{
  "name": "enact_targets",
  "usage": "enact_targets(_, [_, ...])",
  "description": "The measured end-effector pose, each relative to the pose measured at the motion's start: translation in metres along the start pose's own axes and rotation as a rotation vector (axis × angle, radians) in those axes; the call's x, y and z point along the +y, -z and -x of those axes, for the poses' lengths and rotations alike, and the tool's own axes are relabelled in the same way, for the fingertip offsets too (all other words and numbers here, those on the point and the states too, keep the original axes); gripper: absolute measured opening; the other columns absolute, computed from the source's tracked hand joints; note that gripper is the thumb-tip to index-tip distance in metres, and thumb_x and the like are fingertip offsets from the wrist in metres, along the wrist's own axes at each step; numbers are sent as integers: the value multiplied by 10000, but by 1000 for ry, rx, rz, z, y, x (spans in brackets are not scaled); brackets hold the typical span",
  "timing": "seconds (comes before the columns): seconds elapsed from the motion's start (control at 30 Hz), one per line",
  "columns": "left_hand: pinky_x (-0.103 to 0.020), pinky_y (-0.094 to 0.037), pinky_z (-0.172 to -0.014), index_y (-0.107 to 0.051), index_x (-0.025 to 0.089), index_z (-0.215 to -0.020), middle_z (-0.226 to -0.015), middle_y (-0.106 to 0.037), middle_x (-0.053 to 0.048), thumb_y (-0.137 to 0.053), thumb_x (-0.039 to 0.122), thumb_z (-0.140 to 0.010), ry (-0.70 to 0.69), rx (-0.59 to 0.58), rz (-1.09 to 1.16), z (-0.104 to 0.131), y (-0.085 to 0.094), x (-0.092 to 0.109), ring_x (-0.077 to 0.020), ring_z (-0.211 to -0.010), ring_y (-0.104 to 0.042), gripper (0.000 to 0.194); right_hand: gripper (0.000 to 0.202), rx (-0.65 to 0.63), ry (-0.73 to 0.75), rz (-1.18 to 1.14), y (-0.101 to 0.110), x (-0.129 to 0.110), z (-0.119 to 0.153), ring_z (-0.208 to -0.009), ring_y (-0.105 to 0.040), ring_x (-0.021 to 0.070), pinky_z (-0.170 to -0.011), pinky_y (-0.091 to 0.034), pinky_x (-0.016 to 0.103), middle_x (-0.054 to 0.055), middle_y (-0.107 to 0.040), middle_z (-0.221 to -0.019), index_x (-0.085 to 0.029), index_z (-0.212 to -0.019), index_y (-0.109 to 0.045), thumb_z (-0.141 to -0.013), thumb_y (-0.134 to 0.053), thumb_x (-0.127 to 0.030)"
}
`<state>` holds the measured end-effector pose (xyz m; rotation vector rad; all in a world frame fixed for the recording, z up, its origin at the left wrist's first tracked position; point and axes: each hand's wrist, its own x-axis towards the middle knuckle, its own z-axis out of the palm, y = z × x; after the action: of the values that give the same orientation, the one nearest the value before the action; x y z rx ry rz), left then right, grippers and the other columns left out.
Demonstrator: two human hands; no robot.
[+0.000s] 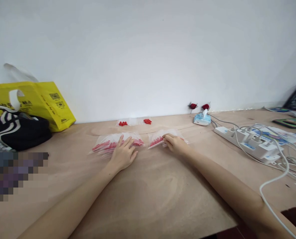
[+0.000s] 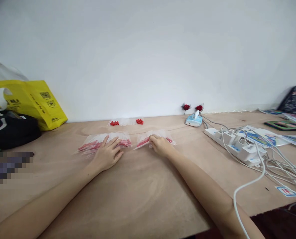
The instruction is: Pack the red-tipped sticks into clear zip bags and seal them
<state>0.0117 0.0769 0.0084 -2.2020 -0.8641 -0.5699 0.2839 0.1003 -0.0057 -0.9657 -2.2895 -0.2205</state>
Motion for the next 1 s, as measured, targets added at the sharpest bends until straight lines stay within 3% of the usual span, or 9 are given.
enact_targets(0.17, [-518, -340, -960, -645, 163, -799, -911, -671, -65, -441, 201, -818, -87, 39, 66, 0, -5, -5, -225, -907, -600, 208, 105, -36, -47, 178, 5, 4, 4, -750, -549, 139, -659, -379, 256, 72, -593, -882, -162, -759, -531, -822, -481, -229])
enact_targets(0.33, [-373, -487, -831, -635, 148, -810, -857, -687, -42, -390, 102, -844, -230, 184, 123, 1, -7, -7, -172, -814, -638, 251, 145, 107, -3, 200, 12, -12, 15, -824, -526, 175, -739, -334, 320, 66, -613, -865, -166, -797, -576, -788, -530, -303])
enact_targets(0.5, [-224, -524, -593, -604, 130, -833, -851, -687, -47, -360, 78, -867, -336, 247, 221, 10, 8, 6, -136, -746, -650, 252, 195, 88, 138, 76, 11, -48, 19, -766, -491, 154, -688, -306, 304, 34, -613, -814, -185, -834, -590, -777, -532, -362])
enact_targets(0.6, [-197, -513, -563, -582, 126, -815, -841, -684, -56, -355, 85, -872, -320, 244, 331, 17, 22, 16, -126, -729, -650, 238, 248, 77, 226, 50, 6, -65, 17, -733, -467, 148, -681, -293, 306, 17, -601, -750, -192, -859, -595, -753, -549, -412])
enact_targets(0.77, [-170, -511, -597, -555, 146, -821, -842, -681, -45, -391, 90, -862, -227, 219, 462, 27, 36, 20, -106, -740, -647, 178, 118, 192, 398, 175, 0, -75, 11, -652, -417, 132, -632, -262, 304, -5, -558, -618, -171, -792, -598, -784, -511, -250])
enact_targets(0.87, [-171, -514, -613, -545, 150, -818, -842, -679, -44, -404, 87, -854, -211, 209, 510, 29, 35, 19, -106, -745, -644, 159, 129, 238, 474, 234, -3, -74, 10, -611, -390, 115, -614, -247, 300, -13, -544, -594, -163, -791, -593, -809, -466, -150])
enact_targets(1.0, [-210, -525, -677, -539, 144, -851, -841, -668, -52, -446, 113, -839, -215, 178, 526, 27, 30, 15, -124, -770, -634, 99, 155, 241, 518, 242, -7, -71, 9, -611, -392, 109, -624, -251, 297, -18, -535, -584, -162, -799, -585, -833, -437, -128])
